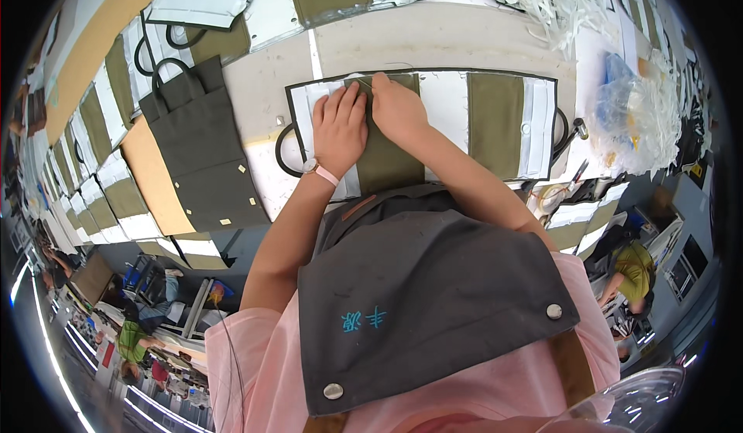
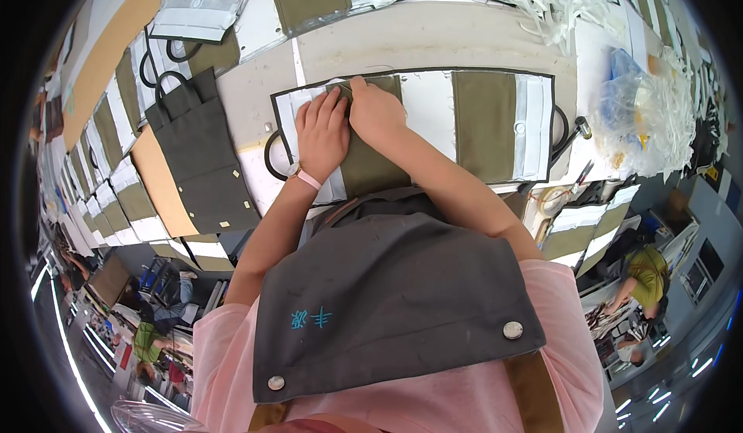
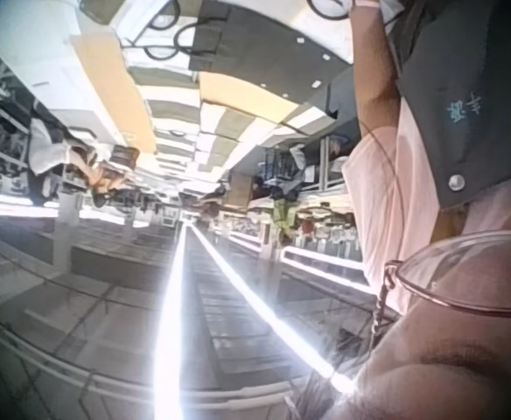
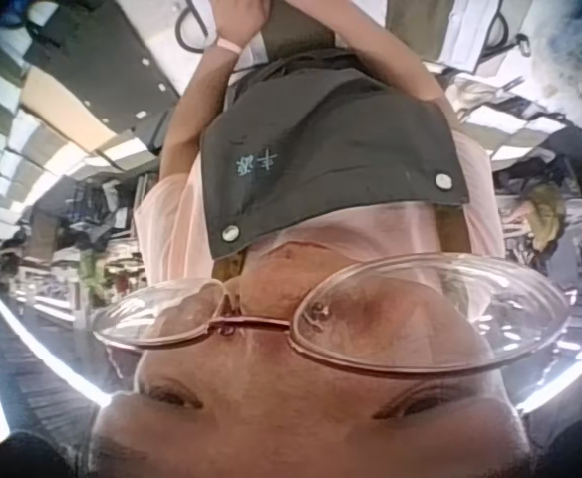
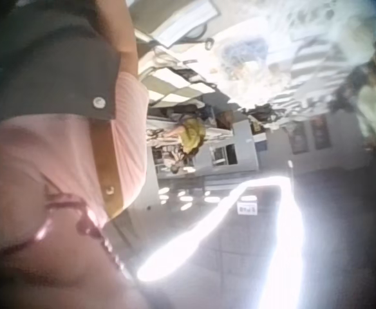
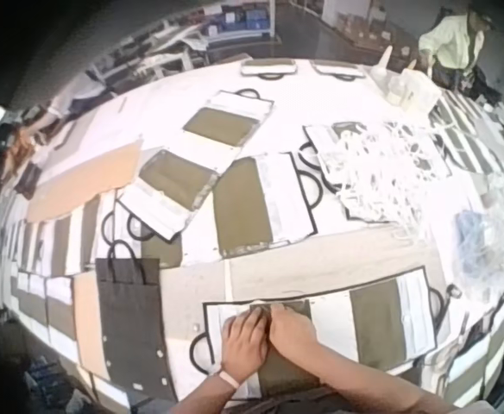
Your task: The person assembles a tote bag by inserting white plastic strips into the top edge of a green fabric panel. They use a hammer to secure the strips and then apply a white adhesive seal along the edge. The process is repeated for multiple bags on a factory floor.
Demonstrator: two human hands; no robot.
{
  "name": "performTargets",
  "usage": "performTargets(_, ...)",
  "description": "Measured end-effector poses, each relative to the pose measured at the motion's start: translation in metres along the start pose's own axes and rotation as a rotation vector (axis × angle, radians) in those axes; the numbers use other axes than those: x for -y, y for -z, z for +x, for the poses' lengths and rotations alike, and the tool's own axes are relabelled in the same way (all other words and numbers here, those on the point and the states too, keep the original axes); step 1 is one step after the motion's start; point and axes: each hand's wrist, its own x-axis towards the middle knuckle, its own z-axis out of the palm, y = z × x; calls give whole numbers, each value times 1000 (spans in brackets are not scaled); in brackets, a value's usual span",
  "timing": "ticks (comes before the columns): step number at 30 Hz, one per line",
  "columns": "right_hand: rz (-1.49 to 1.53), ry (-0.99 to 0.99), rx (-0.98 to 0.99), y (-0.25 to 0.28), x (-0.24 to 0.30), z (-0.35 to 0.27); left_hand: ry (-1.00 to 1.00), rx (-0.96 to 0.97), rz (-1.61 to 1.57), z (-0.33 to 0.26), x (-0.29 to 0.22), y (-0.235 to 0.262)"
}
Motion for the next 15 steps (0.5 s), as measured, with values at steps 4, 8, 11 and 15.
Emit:
performTargets(4,114,2,-105,-10,-6,-1,-1,-5,4,-1,1,-1)
performTargets(8,190,16,-145,-11,-7,0,-6,-23,7,-1,1,-2)
performTargets(11,203,52,-165,-12,-10,-2,-7,-22,-3,0,1,-2)
performTargets(15,175,119,-231,-9,-7,-3,5,-41,-20,2,-1,0)
